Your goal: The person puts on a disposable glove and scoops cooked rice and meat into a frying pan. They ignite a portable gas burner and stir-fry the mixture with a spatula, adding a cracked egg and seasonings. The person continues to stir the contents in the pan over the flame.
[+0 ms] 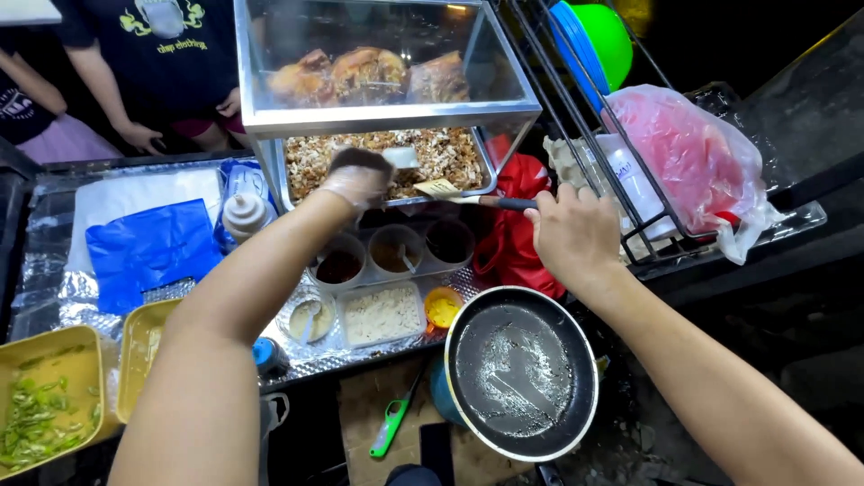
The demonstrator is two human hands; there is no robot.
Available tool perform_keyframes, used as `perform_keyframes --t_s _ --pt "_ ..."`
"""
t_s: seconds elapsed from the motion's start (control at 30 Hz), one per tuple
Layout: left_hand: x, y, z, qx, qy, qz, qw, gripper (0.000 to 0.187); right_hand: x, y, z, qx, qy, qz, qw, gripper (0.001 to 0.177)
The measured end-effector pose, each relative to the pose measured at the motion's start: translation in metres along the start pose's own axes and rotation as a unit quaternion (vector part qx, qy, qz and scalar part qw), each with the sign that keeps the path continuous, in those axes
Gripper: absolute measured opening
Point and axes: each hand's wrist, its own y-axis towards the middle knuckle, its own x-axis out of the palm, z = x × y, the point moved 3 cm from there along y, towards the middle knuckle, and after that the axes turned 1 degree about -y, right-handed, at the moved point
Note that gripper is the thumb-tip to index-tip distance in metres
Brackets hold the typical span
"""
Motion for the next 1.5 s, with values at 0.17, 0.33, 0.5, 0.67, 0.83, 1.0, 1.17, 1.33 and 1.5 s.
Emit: perform_keyframes --t_s 0.17,0.33,0.5,0.67,0.83,1.0,1.17,1.33,1.5 --pt "-0.025 0.012 -0.012 0.007 0.105 0.077 0.991 0.025 -0.001 0.000 -0.004 -0.011 -0.015 0.040 0.999 0.021" --pt "0.024 0.031 0.001 0.005 0.144 0.217 0.965 0.016 -0.002 0.013 -0.007 -0.029 -0.008 0.066 0.997 0.016" --pt "-0.028 -0.004 -0.016 -0.025 0.103 0.213 0.971 0.029 0.018 0.041 -0.006 -0.062 -0.003 0.133 0.989 0.009" --pt "-0.044 -0.001 0.000 -0.050 0.039 0.156 0.986 0.024 0.008 0.057 0.004 -0.113 -0.004 0.150 0.982 0.005" --pt "-0.060 0.011 0.001 -0.068 -0.030 0.107 0.991 0.021 -0.029 0.081 0.017 -0.134 0.000 0.126 0.983 0.009" --pt "-0.077 0.009 0.010 -0.074 -0.089 0.059 0.992 0.021 -0.009 0.091 0.015 -0.158 0.014 0.178 0.971 0.015" --pt "-0.093 0.000 0.017 -0.090 -0.161 -0.008 0.983 0.023 0.032 0.117 0.005 -0.210 0.009 0.245 0.947 0.027" --pt "-0.106 -0.021 0.017 -0.100 -0.208 -0.064 0.971 0.027 0.046 0.138 0.016 -0.231 0.023 0.267 0.935 0.028" --pt "-0.122 -0.039 0.019 -0.105 -0.261 -0.110 0.953 0.032 0.058 0.152 0.023 -0.237 0.032 0.292 0.926 0.036"
